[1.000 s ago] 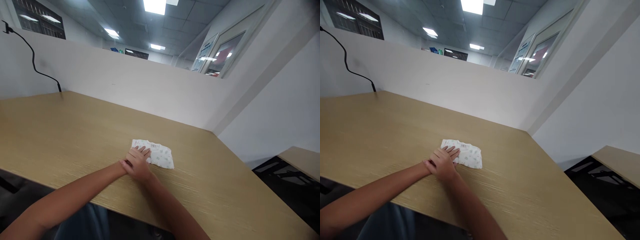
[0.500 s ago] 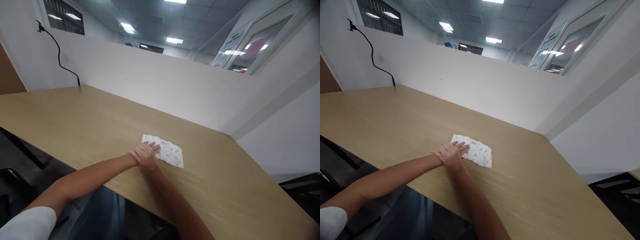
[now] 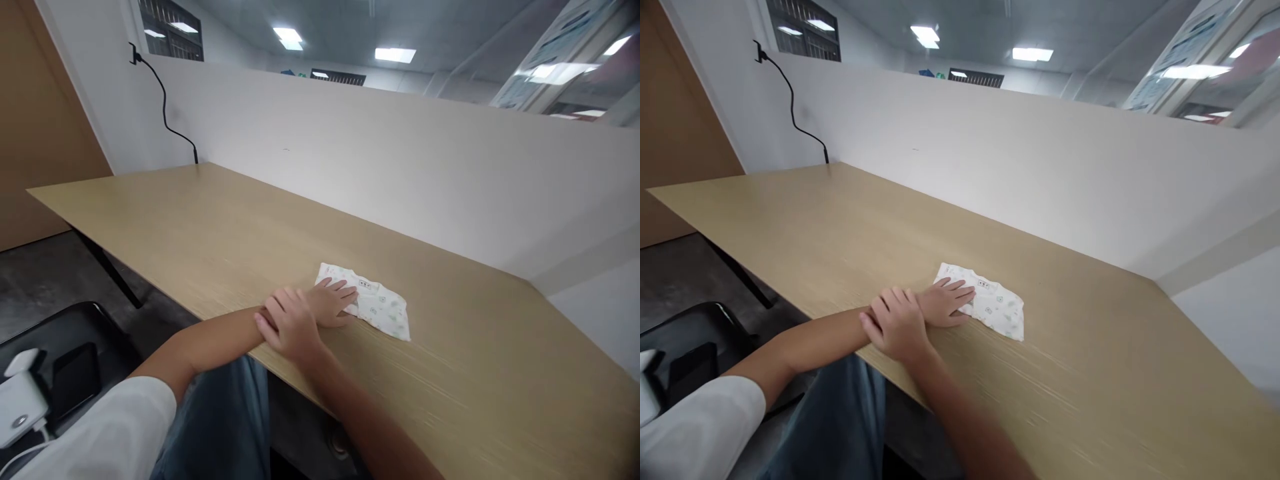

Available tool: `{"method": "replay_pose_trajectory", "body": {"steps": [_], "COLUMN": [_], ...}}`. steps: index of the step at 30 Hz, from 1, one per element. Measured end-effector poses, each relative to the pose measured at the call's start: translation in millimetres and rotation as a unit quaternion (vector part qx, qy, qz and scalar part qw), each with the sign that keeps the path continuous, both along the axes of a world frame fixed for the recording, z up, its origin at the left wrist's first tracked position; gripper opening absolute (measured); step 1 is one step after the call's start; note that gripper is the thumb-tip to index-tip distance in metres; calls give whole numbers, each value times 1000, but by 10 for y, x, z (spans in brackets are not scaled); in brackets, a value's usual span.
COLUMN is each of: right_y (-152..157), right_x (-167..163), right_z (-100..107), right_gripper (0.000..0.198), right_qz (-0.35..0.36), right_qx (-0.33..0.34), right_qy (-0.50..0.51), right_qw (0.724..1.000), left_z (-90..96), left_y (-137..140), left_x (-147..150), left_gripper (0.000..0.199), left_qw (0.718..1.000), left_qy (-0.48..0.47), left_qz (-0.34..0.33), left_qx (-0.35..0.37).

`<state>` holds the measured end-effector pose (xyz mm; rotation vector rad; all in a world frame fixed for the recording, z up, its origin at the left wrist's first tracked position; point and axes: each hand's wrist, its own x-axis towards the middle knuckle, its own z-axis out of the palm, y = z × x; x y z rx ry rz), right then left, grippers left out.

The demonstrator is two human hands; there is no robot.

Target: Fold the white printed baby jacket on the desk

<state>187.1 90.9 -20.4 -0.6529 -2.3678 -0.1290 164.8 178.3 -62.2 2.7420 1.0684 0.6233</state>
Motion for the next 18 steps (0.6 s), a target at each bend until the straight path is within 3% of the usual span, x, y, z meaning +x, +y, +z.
{"method": "replay_pose_trajectory", "body": {"steps": [7, 18], "right_y": [-538, -338], "right_x": [-744, -917], "right_z": [-94, 79], "right_gripper": [27, 40], "right_qz": [15, 10], "right_qx": [-20, -49], "right_qy": [23, -36], "right_qw": [999, 998], "left_z": [104, 132], "left_y": [132, 182], "left_x": [-22, -89], "left_gripper": [65, 70], "left_qw": [997, 995], "left_qy": [58, 64], "left_qz": [-50, -70], "left_qx": [-13, -40]}}
